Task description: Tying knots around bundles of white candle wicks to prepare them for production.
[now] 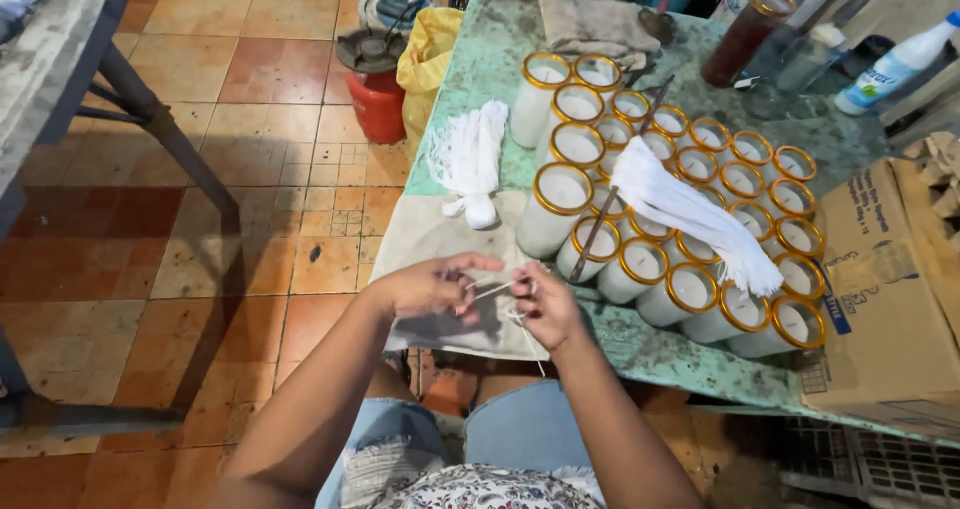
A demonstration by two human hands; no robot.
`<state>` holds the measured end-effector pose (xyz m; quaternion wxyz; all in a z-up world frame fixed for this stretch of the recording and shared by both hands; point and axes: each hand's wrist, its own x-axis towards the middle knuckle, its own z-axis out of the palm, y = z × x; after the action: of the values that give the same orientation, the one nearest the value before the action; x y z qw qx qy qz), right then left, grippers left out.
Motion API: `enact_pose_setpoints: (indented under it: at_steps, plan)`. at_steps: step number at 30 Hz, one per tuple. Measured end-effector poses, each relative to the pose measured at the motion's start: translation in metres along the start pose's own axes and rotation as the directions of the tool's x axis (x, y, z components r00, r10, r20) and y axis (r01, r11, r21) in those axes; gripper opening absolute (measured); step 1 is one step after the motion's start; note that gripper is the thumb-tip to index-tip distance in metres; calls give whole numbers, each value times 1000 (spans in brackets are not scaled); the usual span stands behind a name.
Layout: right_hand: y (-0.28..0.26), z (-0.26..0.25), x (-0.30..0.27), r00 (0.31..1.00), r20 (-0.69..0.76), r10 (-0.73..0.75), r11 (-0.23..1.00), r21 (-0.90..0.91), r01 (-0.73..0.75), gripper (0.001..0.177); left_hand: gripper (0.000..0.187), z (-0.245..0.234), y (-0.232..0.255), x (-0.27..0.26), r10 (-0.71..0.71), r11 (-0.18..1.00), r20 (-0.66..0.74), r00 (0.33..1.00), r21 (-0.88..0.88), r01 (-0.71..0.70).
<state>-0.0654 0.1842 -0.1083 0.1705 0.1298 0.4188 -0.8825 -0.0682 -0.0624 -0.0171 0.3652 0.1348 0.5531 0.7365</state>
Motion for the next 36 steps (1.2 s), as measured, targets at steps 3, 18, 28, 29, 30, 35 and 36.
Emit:
enact_pose_setpoints:
  at_steps: [3, 18, 28, 29, 30, 35, 36]
  plan:
    - [-2, -45, 8, 994, 74, 87, 955, 279, -104, 14, 68, -23, 7, -13, -98, 995, -162, 982, 18, 102]
    - [-5, -84, -19, 958, 262, -116, 891, 454, -16, 16, 14, -112, -39, -9, 415, 475, -585, 696, 792, 383]
    - [-3, -82, -24, 944, 295, -146, 898, 439, 1, 18, 10, -74, -8, 14, 372, 161, -467, 802, 884, 440]
    - [-3, -83, -24, 944, 297, -143, 899, 438, -2, 18, 10, -78, -9, 10, 371, 162, -470, 800, 882, 443]
    - [-3, -83, -24, 944, 296, -145, 904, 428, 5, 18, 11, -82, -10, 7, 349, 255, -483, 803, 873, 415]
    - [1, -90, -18, 943, 302, -139, 910, 414, 1, 18, 13, -86, -10, -20, 315, 367, -466, 827, 863, 347]
    - [3, -92, -16, 942, 303, -146, 917, 398, 14, 16, 12, -87, -12, -22, 319, 373, -467, 824, 862, 344]
